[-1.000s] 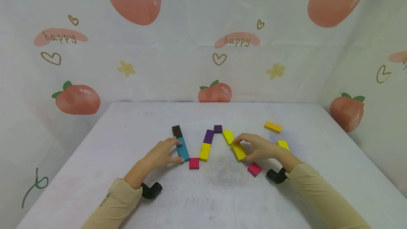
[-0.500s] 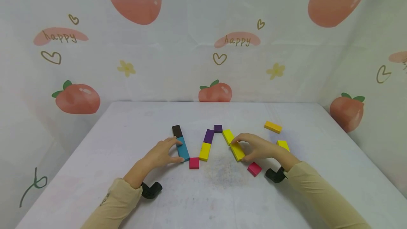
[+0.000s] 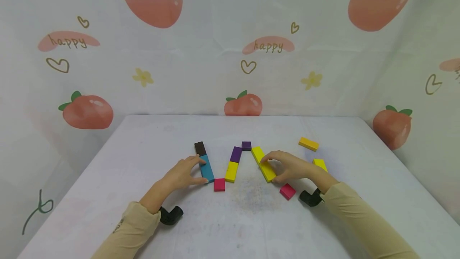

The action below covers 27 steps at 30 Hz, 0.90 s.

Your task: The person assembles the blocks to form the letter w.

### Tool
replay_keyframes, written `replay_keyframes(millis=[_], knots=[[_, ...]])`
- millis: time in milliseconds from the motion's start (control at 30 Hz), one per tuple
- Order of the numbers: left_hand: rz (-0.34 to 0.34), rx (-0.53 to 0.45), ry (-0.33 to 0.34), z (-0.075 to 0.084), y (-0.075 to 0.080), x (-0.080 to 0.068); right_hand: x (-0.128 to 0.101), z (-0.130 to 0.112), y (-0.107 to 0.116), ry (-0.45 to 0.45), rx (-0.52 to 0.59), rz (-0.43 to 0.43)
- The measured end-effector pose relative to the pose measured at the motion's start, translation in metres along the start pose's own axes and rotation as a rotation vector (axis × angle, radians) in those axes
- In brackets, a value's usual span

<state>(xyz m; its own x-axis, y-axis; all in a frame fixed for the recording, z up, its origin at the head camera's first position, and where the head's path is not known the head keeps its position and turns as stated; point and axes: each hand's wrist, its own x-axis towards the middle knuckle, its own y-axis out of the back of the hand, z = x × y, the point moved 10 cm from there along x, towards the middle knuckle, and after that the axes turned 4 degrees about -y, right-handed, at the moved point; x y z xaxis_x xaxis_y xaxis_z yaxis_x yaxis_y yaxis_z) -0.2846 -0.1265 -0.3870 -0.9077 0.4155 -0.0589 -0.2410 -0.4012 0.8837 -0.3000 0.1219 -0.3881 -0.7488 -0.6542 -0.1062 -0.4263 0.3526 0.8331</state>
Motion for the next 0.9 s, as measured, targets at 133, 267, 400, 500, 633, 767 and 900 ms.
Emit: replay_keyframes(millis=[133, 267, 400, 500, 633, 767, 900], knots=[[0.003, -0.005, -0.002, 0.001, 0.0, 0.0, -0.002, 0.003, 0.004, -0.009, 0.014, 0.025], [0.001, -0.002, 0.003, 0.0, 0.0, -0.001, -0.004, 0.002, 0.009, 0.031, 0.028, 0.064], [0.0, 0.002, 0.004, -0.001, 0.0, -0.001, -0.005, 0.003, 0.01, 0.048, 0.038, 0.063], [0.002, -0.002, 0.001, -0.001, 0.0, -0.001, -0.004, 0.006, 0.007, 0.026, 0.045, 0.042], [0.001, -0.004, -0.001, -0.001, 0.0, -0.002, -0.003, 0.007, 0.003, 0.009, 0.04, 0.008], [0.0, -0.003, 0.002, -0.002, 0.0, -0.001, -0.003, 0.007, 0.0, 0.005, 0.03, -0.012], [0.0, -0.006, 0.003, -0.002, 0.0, -0.001, -0.003, 0.007, 0.0, 0.0, 0.027, -0.016]])
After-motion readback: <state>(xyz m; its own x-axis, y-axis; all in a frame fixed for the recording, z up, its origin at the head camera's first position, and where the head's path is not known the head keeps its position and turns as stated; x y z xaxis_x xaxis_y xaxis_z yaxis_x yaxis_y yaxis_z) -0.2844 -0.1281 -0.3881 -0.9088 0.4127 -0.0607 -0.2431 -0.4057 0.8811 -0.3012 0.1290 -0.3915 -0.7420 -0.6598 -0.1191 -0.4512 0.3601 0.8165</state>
